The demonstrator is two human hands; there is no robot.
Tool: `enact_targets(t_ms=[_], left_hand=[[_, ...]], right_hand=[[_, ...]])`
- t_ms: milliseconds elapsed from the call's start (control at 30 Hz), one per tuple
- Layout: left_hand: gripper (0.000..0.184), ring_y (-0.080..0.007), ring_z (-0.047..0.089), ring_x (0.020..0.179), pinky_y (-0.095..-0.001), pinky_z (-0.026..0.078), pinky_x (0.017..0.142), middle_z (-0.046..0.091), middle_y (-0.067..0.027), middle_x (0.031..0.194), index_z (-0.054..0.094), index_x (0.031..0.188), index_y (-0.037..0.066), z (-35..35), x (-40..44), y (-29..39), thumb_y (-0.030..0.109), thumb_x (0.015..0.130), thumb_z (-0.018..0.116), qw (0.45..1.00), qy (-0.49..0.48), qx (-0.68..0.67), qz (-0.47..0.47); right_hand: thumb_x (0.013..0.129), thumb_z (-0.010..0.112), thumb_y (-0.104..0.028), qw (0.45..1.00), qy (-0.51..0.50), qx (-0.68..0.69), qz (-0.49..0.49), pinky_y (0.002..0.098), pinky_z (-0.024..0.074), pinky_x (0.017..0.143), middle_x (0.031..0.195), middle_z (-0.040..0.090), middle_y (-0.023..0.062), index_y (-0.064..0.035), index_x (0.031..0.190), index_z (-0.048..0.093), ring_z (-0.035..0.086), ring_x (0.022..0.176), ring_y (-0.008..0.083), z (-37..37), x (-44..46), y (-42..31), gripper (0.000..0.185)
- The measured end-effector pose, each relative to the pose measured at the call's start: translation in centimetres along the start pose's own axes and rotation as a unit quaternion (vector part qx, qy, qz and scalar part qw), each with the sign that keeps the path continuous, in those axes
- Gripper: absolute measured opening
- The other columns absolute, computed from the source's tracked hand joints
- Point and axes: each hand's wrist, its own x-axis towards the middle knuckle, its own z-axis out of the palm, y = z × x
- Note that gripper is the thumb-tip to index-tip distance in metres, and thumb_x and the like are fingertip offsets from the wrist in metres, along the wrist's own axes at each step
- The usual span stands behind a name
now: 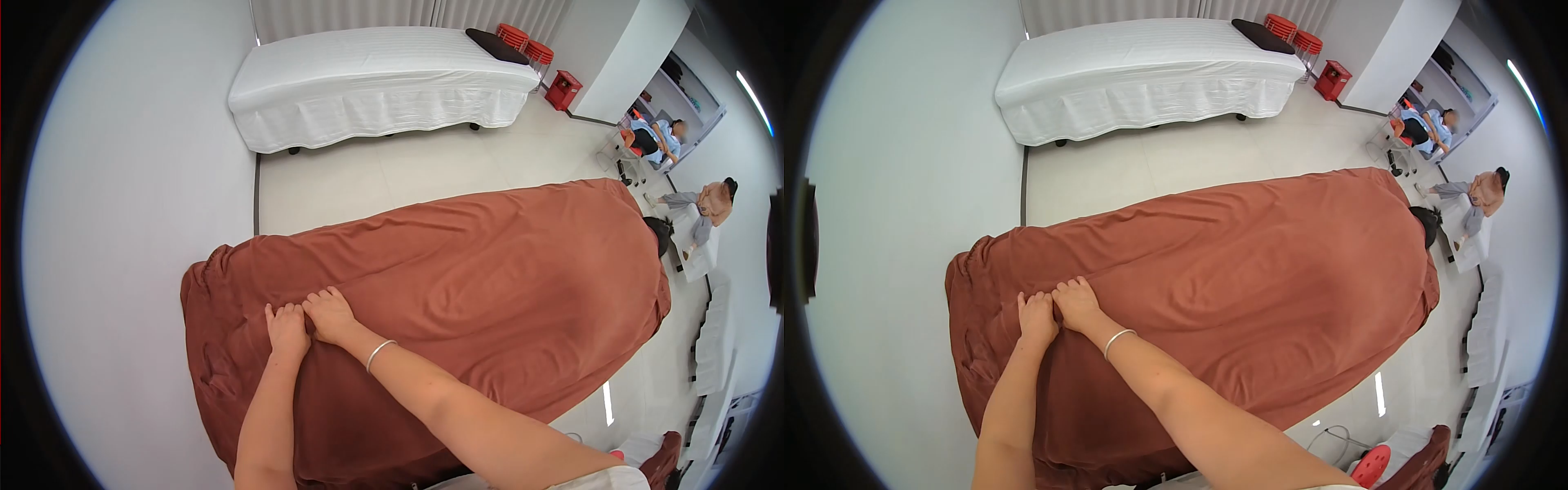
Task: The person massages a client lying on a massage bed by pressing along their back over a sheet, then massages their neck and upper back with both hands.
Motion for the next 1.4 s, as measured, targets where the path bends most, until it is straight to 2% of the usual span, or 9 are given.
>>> enact_targets(t_ms=[300,567,667,700,767,867,967,1100,1400], left_hand=[[0.034,-0.025,0.061,0.106,-0.0514,0.032,0.114,0.064,-0.0068,0.102,0.064,0.102,0.009,1.3,-0.5,-1.1,0.008,0.07,0.074,0.992,0.071,-0.08,0.062],[0.037,-0.0243,0.061,0.109,-0.0534,0.029,0.116,0.065,-0.0055,0.105,0.063,0.103,0.01,-0.2,-1.4,-0.3,0.009,0.069,0.077,1.0,0.012,-0.024,0.013],[0.035,-0.0233,0.06,0.107,-0.0548,0.028,0.116,0.064,-0.0048,0.104,0.062,0.104,0.009,2.4,-1.7,-0.3,0.009,0.071,0.074,0.982,0.182,-0.003,0.057],[0.035,-0.0233,0.06,0.107,-0.0548,0.028,0.116,0.064,-0.0048,0.104,0.062,0.104,0.009,2.0,-1.4,-0.1,0.009,0.071,0.074,0.982,0.181,-0.004,0.056],[0.043,-0.0226,0.057,0.117,-0.0551,0.026,0.117,0.063,-0.0051,0.112,0.06,0.113,0.009,-0.1,-0.7,0.4,0.01,0.073,0.074,0.999,-0.044,-0.007,-0.014],[0.047,-0.0217,0.054,0.122,-0.0553,0.025,0.118,0.061,-0.0049,0.116,0.058,0.118,0.009,-1.6,-0.8,0.5,0.01,0.074,0.073,0.996,-0.083,0.001,-0.023],[0.051,-0.0218,0.054,0.123,-0.0556,0.024,0.118,0.062,-0.0052,0.117,0.058,0.121,0.01,2.1,-1.7,0.2,0.01,0.073,0.075,0.998,0.06,-0.017,0.005],[0.056,-0.0224,0.052,0.128,-0.0558,0.022,0.119,0.061,-0.0056,0.122,0.056,0.127,0.01,1.4,-2.5,0.8,0.012,0.074,0.075,0.996,0.082,-0.028,0.004],[0.059,-0.0235,0.054,0.125,-0.0548,0.024,0.118,0.062,-0.0071,0.123,0.058,0.122,0.009,1.5,-1.6,0.2,0.012,0.068,0.082,0.998,0.031,-0.055,0.005]], right_hand=[[0.066,0.082,-0.022,0.998,0.042,-0.044,0.012,0.0441,0.0341,0.111,0.113,0.061,0.0066,-0.0113,0.112,0.064,0.055,0.114,0.0259,2.4,0.2,0.2,0.05],[0.065,0.082,-0.021,0.996,0.085,-0.01,-0.032,0.0446,0.0344,0.11,0.112,0.061,0.0073,-0.0103,0.11,0.063,0.055,0.113,0.026,0.7,-1.6,-0.6,0.05],[0.066,0.082,-0.02,0.993,0.105,-0.05,-0.009,0.0449,0.0345,0.11,0.111,0.06,0.0074,-0.0108,0.108,0.063,0.055,0.112,0.0261,3.2,-0.9,-0.8,0.048],[0.066,0.082,-0.02,0.992,0.096,-0.076,0.01,0.0451,0.0345,0.111,0.112,0.06,0.0075,-0.011,0.108,0.063,0.055,0.112,0.0262,3.5,-0.4,-0.7,0.047],[0.066,0.081,-0.02,0.997,0.063,-0.043,0.01,0.0454,0.0343,0.111,0.112,0.06,0.0074,-0.0103,0.108,0.063,0.055,0.112,0.0261,1.0,-0.6,-0.7,0.047],[0.067,0.082,-0.022,0.999,0.04,-0.02,0.007,0.0459,0.0335,0.112,0.114,0.059,0.0077,-0.0086,0.111,0.062,0.055,0.114,0.026,0.5,-1.0,-0.9,0.05],[0.066,0.083,-0.024,0.996,0.072,-0.056,0.011,0.0461,0.0321,0.113,0.116,0.058,0.0088,-0.0072,0.116,0.06,0.053,0.117,0.0264,2.2,-1.6,-1.1,0.057],[0.065,0.083,-0.026,0.976,0.184,-0.116,0.029,0.0462,0.0299,0.115,0.12,0.056,0.0112,-0.0057,0.122,0.057,0.05,0.121,0.0274,2.1,-2.7,-1.1,0.065],[0.075,0.073,-0.025,0.995,0.062,-0.074,0.035,0.0451,0.036,0.108,0.114,0.063,0.0089,-0.0102,0.107,0.068,0.055,0.116,0.0267,1.1,-1.0,-0.6,0.035]])
